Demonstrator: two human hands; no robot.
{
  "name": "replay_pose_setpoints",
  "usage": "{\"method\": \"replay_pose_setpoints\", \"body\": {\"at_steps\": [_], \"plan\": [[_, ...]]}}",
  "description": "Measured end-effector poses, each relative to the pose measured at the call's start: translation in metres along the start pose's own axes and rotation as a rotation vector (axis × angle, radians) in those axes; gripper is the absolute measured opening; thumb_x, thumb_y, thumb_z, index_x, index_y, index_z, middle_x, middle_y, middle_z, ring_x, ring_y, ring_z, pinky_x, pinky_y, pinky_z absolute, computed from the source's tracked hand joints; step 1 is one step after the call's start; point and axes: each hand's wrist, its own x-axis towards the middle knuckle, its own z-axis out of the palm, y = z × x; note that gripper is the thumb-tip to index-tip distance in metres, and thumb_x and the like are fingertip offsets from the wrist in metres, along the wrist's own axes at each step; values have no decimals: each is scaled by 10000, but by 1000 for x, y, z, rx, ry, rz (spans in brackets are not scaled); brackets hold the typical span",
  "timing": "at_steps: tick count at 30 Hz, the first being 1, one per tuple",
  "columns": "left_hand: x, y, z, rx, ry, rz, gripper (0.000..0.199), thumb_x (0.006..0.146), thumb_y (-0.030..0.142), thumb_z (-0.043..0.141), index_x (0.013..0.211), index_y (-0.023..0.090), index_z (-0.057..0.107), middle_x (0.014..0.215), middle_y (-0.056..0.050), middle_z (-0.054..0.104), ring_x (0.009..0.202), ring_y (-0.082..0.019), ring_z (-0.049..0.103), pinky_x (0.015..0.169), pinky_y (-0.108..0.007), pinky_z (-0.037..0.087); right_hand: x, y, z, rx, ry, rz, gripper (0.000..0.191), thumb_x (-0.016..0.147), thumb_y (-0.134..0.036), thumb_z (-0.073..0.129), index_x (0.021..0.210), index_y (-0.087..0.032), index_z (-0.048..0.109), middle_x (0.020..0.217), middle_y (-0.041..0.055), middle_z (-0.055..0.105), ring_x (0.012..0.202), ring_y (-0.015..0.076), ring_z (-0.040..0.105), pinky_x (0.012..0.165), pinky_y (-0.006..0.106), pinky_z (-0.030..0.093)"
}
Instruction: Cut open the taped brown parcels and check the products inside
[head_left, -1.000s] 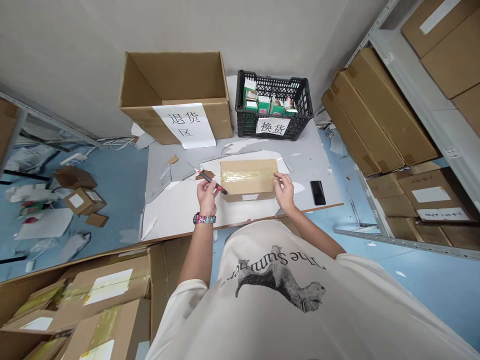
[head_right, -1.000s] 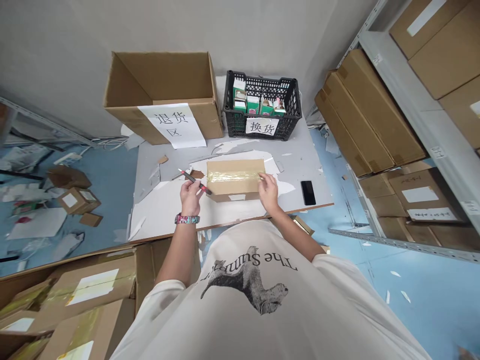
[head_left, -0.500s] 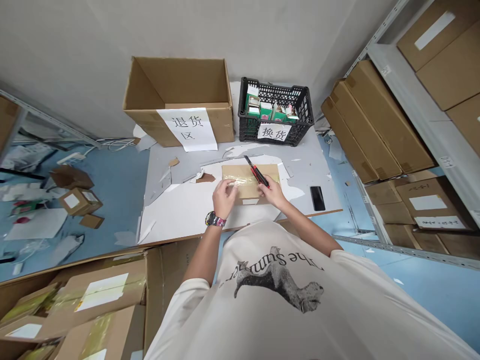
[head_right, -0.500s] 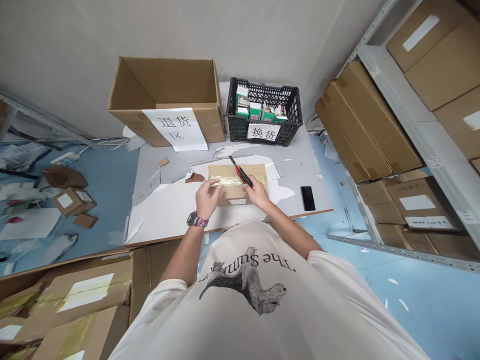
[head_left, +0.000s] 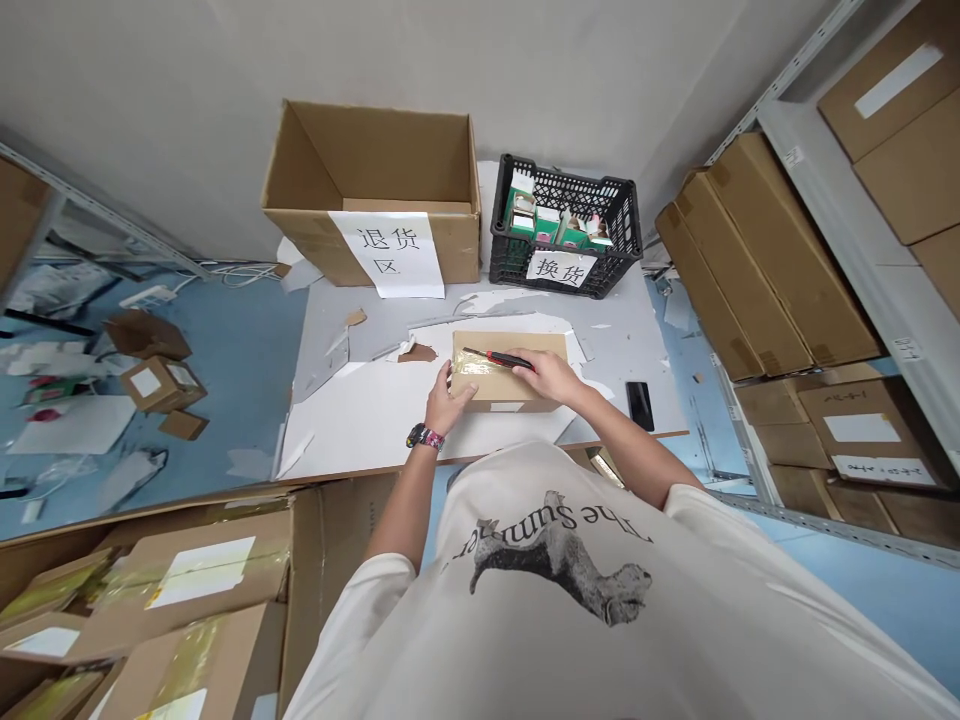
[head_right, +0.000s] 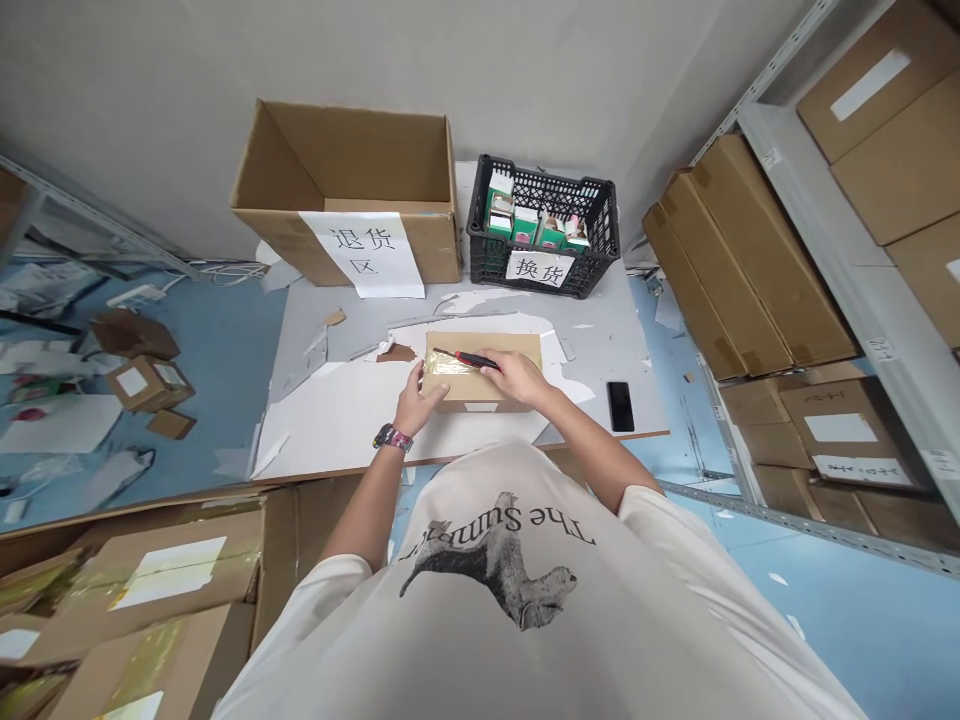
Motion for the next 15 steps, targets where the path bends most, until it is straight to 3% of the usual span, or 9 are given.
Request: {"method": "replay_pose_setpoints", "body": {"at_steps": [8,15], "plan": [[9,-1,7,112,75,-33,672,813,464,972,1417,281,741,1347,-125,833,1150,-355,791,1148,-522,591,26,-18,-11,-308,-170,6,432,1183,-305,562,1579,-288,737,1436,104,851,1279,335,795,1092,406,562],[16,-4,31,36,251,-91,403,924,440,848,1268,280,712,1355,-121,818,1267,-361,762,1177,-509,557,39,-19,-15,-468,-228,76,373,1134,-219,534,1434,-220,754,1318,151,867,1230,359,789,1012,408,555]]}}
